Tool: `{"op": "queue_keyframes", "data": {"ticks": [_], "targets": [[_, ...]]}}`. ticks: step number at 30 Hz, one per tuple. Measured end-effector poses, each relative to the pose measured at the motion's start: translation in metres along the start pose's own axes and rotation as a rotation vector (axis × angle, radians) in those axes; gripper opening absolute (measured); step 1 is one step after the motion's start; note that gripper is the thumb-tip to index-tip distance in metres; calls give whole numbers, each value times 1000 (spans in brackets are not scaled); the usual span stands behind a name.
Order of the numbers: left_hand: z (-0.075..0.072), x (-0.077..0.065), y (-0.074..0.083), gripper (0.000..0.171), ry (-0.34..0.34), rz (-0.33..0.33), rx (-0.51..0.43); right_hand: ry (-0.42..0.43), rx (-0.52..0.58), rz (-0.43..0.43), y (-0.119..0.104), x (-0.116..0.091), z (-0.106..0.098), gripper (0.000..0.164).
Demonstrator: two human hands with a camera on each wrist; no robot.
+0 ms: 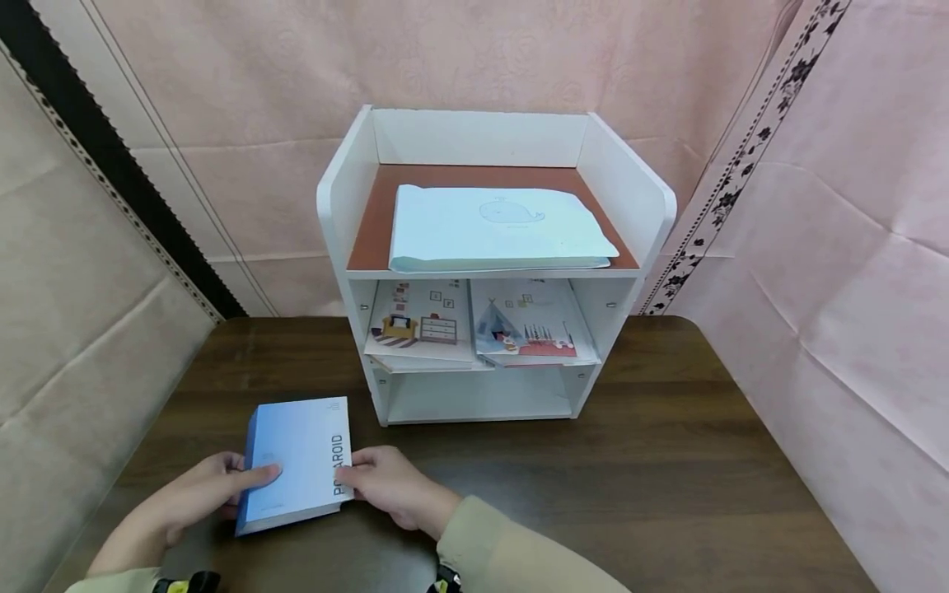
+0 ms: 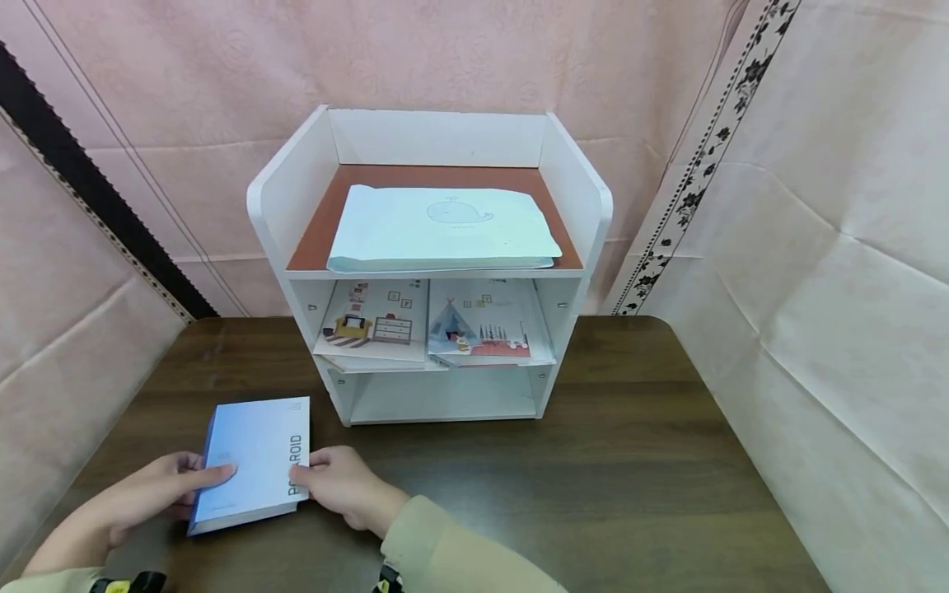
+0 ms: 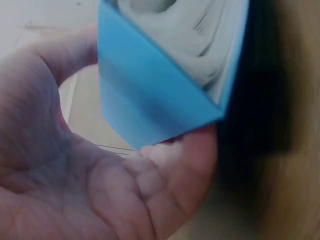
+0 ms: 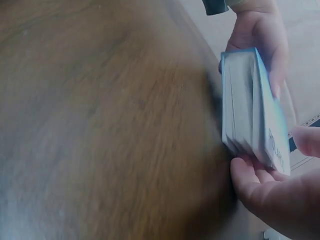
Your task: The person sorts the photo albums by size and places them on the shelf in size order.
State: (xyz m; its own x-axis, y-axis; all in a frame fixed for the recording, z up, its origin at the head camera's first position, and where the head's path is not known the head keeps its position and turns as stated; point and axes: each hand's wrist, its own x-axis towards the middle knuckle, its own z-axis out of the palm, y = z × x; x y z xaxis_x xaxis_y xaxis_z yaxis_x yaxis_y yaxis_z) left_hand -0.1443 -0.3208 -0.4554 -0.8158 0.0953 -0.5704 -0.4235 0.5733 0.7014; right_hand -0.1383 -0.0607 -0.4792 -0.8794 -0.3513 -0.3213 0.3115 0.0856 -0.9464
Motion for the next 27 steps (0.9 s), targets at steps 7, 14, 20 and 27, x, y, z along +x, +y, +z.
{"op": "queue_keyframes", "data": {"ticks": [7,14,20,27], "targets": [[0,-4,-1,79,-97,119,-155,-40,-43,-11,-2,-2,-13,18],[6,-5,7,80,-142,191,-166,-76,19,-54,-8,-6,-26,11],[19,-5,18,78,-201,245,-171,-81,9,-105,-8,-12,-41,10],[36,-12,31,77,-307,305,-159,-154,-119,-198,-11,-25,-69,15]]}}
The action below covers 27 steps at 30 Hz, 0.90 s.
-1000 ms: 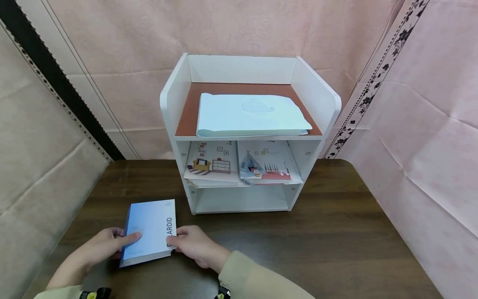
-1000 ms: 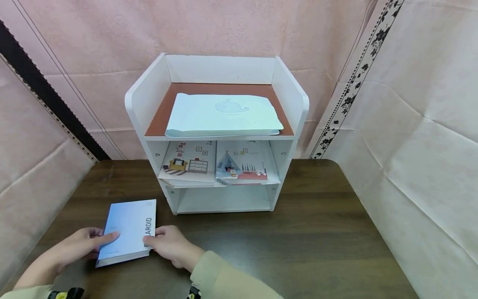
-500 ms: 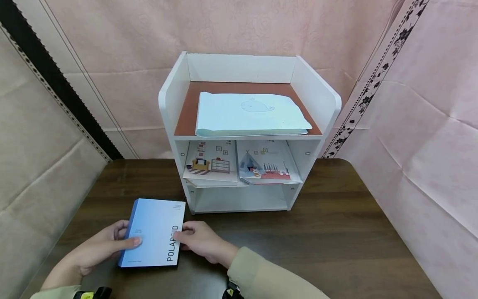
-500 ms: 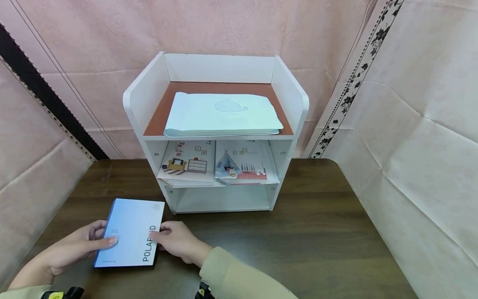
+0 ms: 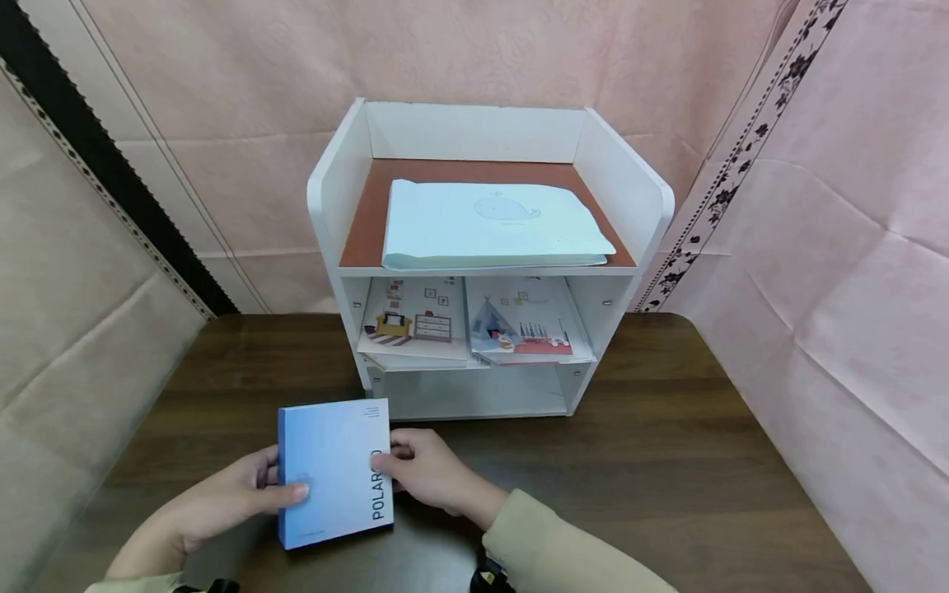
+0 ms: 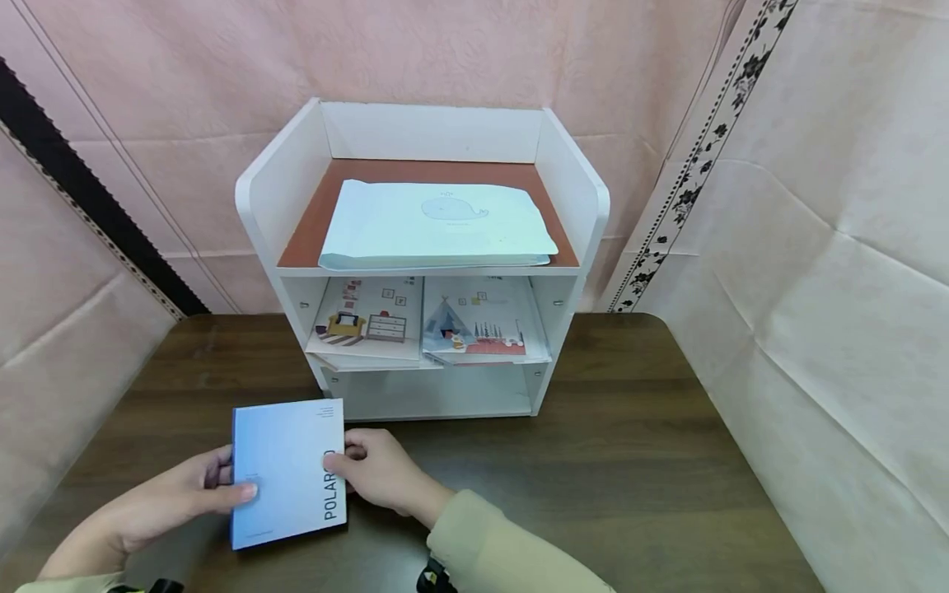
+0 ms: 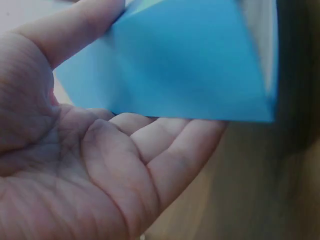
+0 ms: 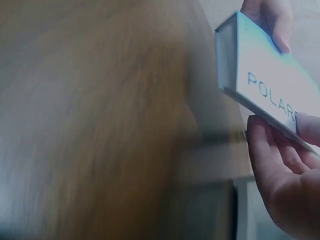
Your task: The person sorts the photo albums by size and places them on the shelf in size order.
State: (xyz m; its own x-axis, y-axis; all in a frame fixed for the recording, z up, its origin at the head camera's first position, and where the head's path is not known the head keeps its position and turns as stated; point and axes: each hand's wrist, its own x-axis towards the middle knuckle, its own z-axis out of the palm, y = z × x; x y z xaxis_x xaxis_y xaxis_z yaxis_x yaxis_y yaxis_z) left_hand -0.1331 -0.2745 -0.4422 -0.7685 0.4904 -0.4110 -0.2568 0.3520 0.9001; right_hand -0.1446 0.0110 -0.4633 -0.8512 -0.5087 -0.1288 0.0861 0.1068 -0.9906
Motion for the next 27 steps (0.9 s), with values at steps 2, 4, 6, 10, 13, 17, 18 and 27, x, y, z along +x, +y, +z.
{"op": "queue_keyframes", "data": {"ticks": [2,4,6,10,13,17,18,27], "targets": [[7,1,4,77,-13,5,5,-16,-39,-16,-1,-4,-9,16],[15,4,9,79,-13,8,8,-30,-72,-19,-3,-9,-18,17],[24,7,11,79,-11,13,3,-42,-95,-15,-4,-13,-28,19],[42,17,15,80,-9,31,-21,-58,-130,-6,-2,-22,-47,20],[56,25,18,82,-2,51,-31,-58,-137,2,0,-28,-61,20],[74,38,21,87,39,60,-62,-40,-129,24,4,-36,-78,20],[78,40,22,88,57,61,-77,-33,-129,30,5,-37,-81,19],[109,66,27,78,278,105,-218,29,-87,67,10,-48,-102,23]]}}
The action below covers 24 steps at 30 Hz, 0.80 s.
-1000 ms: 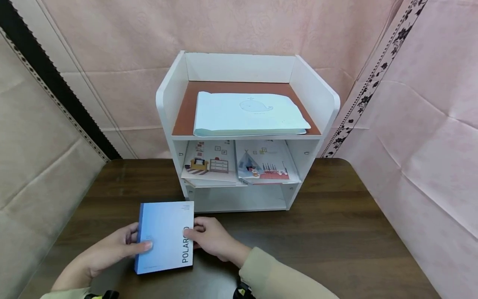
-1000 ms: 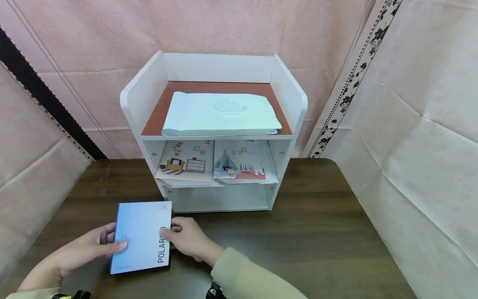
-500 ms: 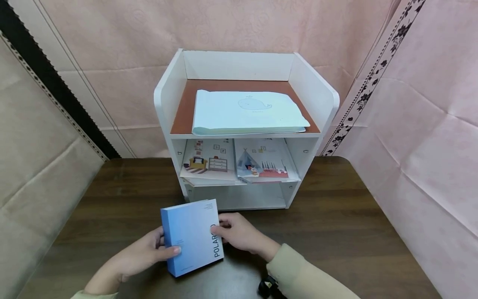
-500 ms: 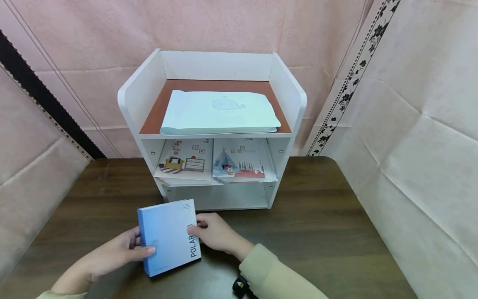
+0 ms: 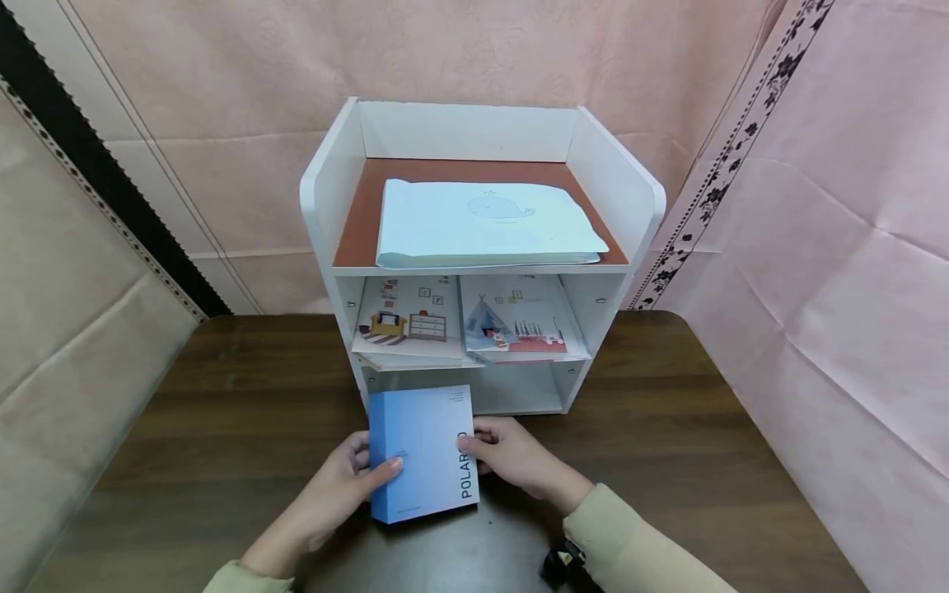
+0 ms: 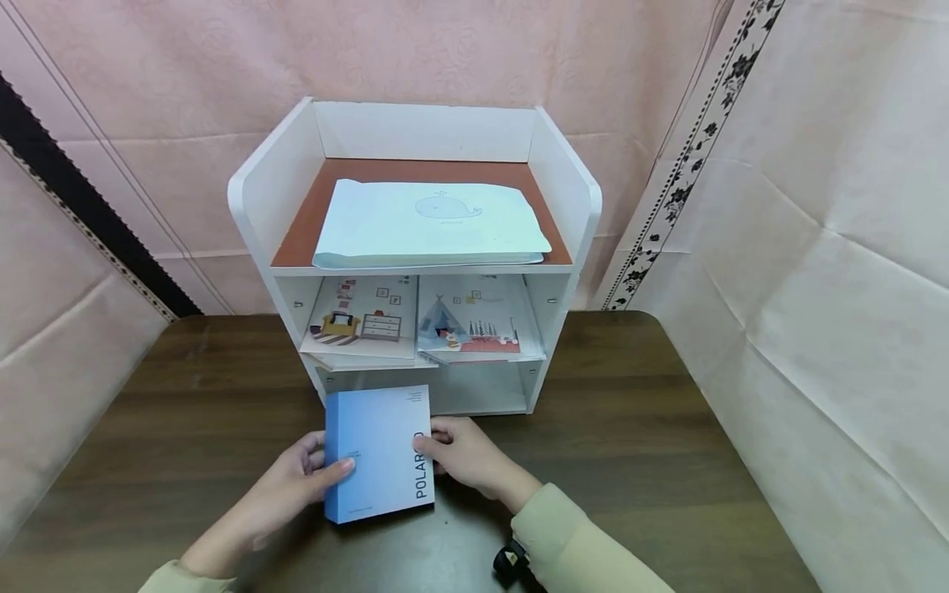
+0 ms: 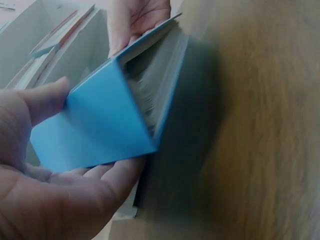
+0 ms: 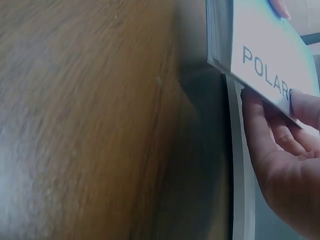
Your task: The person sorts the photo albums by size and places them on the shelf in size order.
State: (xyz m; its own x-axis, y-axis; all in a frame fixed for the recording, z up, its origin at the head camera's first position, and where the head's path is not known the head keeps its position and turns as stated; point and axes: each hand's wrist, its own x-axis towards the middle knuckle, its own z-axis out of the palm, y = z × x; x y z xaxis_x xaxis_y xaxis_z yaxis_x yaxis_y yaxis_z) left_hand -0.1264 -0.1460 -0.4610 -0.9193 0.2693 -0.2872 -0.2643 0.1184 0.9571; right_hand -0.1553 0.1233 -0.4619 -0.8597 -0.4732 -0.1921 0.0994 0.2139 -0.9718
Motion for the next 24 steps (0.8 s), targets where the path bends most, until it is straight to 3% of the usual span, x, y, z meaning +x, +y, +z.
{"op": "queue_keyframes", "data": {"ticks": [7,14,20,24], "targets": [[14,5,-2,76,28,16,-79,7,42,3,4,-4,-5,25],[19,11,1,73,56,16,-114,-1,83,21,11,-6,-10,30],[21,20,4,76,118,18,-154,-66,192,37,15,-6,-8,35],[19,25,6,78,103,13,-153,-46,236,35,16,-5,-5,35]]}}
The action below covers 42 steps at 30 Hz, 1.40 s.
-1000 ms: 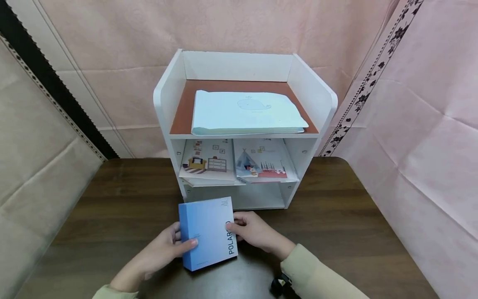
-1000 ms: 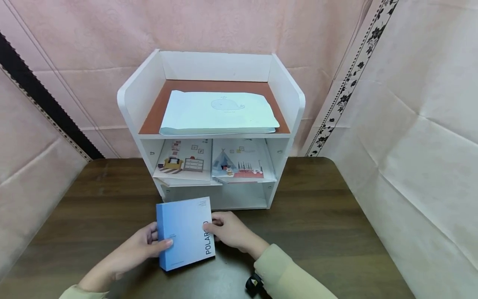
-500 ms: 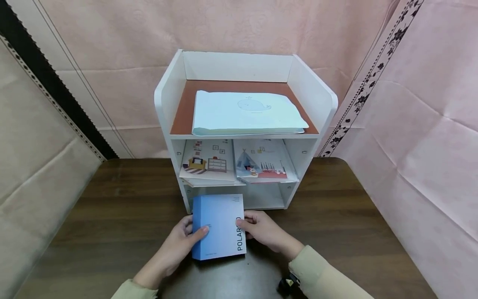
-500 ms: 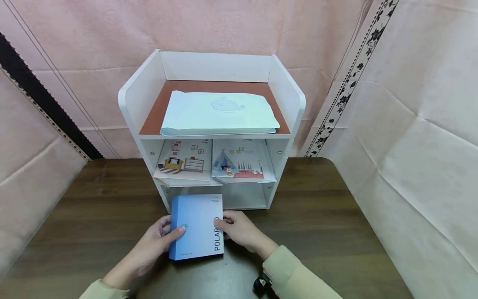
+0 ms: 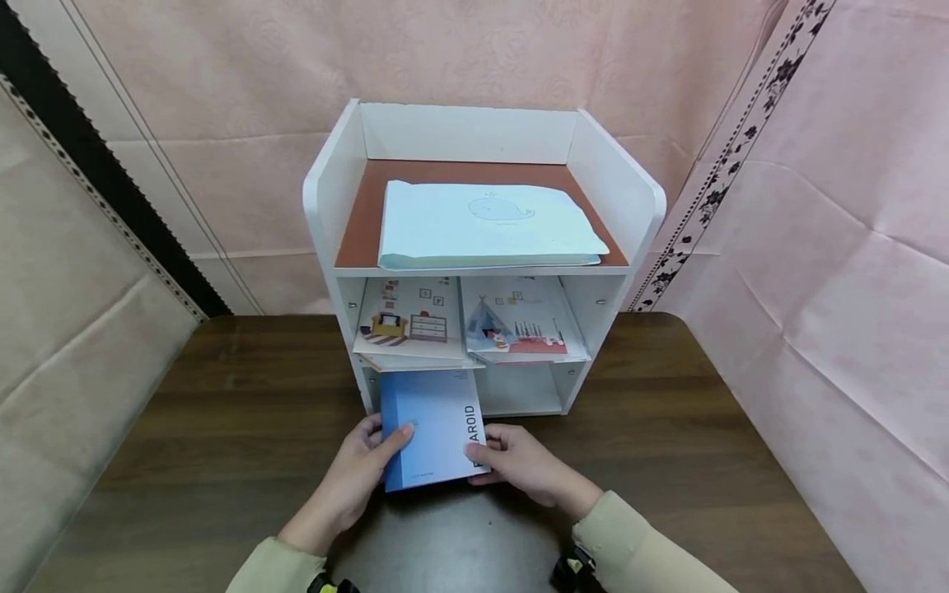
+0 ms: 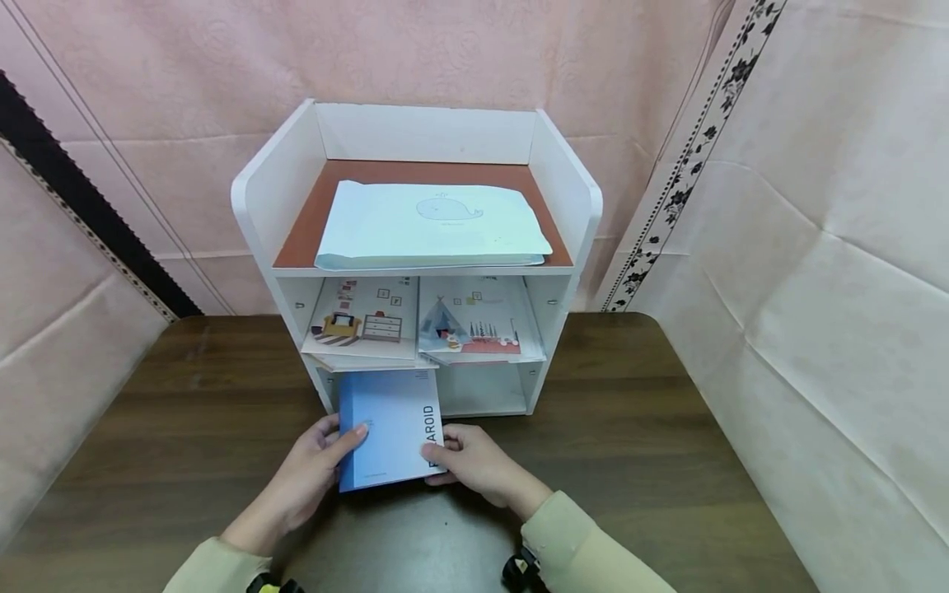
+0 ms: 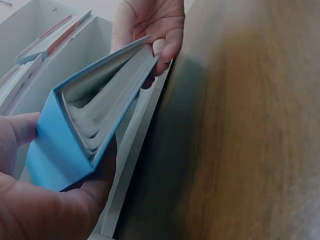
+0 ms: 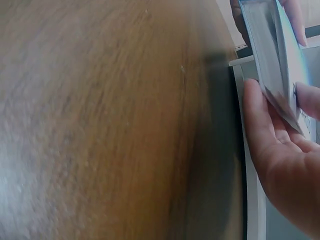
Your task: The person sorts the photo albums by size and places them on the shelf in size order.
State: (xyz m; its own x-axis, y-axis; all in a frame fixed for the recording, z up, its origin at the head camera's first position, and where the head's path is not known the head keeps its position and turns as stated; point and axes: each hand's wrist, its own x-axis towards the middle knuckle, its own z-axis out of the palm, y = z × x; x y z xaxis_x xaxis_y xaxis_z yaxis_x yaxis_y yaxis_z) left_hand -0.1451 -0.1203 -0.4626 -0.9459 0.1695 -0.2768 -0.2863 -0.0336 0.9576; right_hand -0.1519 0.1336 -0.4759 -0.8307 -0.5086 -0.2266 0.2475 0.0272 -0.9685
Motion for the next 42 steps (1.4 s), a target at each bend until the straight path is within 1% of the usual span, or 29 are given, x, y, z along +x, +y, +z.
{"op": "queue_keyframes", "data": {"ticks": [4,7,10,13,15,18,22,25,27,30,33,39,42], "targets": [[-4,1,2,83,-79,-10,11,57,23,5,1,2,0,34],[-7,1,3,87,-149,-14,27,82,35,14,0,2,-2,36],[-9,0,3,88,-216,-16,18,102,53,25,-1,3,-4,39],[-9,1,1,84,-237,-10,-1,121,67,24,-3,6,-4,42],[-10,3,-1,80,-220,-6,-19,140,68,25,-4,9,-3,43],[-9,6,-5,76,-145,0,-32,186,66,37,-4,13,0,45],[-9,12,-10,77,-47,10,-108,250,66,40,-4,20,3,46],[-10,16,-15,79,-3,19,-182,275,70,16,-4,27,6,46],[-11,20,-17,79,21,19,-212,281,73,-4,-5,32,9,46],[-12,23,-21,76,45,9,-233,285,77,-21,-4,37,11,47],[-13,25,-22,76,56,-3,-227,293,84,-1,-3,39,12,50],[-14,25,-21,75,53,-26,-201,295,102,42,0,36,13,46],[-14,23,-20,75,33,-49,-201,289,79,53,-1,32,13,46]]}}
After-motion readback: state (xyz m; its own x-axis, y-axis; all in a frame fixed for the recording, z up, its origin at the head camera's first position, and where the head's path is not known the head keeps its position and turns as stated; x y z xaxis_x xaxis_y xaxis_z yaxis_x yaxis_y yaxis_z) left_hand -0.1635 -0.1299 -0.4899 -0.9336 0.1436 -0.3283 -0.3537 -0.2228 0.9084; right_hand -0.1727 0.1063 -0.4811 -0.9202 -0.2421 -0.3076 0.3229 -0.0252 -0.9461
